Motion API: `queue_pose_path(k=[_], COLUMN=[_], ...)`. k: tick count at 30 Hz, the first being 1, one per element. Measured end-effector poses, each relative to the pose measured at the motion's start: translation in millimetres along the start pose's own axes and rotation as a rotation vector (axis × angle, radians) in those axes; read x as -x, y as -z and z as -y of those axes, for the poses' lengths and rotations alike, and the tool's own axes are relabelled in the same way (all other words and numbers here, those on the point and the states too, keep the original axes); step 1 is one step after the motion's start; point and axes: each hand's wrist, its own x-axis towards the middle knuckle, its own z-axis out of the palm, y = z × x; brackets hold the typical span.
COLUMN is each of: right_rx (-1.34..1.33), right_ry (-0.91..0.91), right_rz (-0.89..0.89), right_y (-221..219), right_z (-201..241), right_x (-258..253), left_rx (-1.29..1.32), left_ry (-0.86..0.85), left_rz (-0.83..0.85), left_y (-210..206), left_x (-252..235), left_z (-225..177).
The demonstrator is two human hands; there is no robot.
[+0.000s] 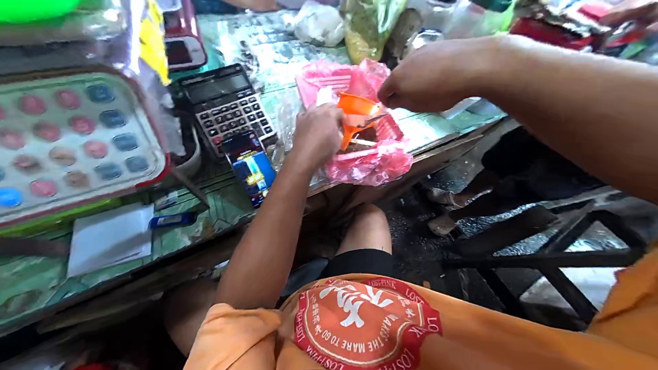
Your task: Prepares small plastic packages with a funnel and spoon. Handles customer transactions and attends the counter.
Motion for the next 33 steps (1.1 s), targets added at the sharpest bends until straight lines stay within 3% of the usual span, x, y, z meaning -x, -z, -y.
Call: queue_pose_path(k=[3, 8, 14, 24, 33], right_rx=[0.007, 0.001, 0.009, 0.023, 0.042], right_ry=[0.004, -0.013, -0.070, -0.015, -0.062], right_rz=[0.010, 0.035, -0.031, -0.128, -0.152], right_y=[3, 2, 2, -1, 9], right_z=[0, 2, -9, -2, 1], right_x=[-1, -2, -4, -18, -21], left_rx=[0.027, 0.112, 0.026, -0.167, -0.101], left_ry=[0.046, -0.098, -0.126, -0.033, -0.007], left_rz=[0.047, 0.010, 0.007, 0.032, -0.027], left_y=[1, -22, -23, -12, -11], left_x=[-6, -23, -17, 4, 3], left_z=[0, 11, 15, 9, 11])
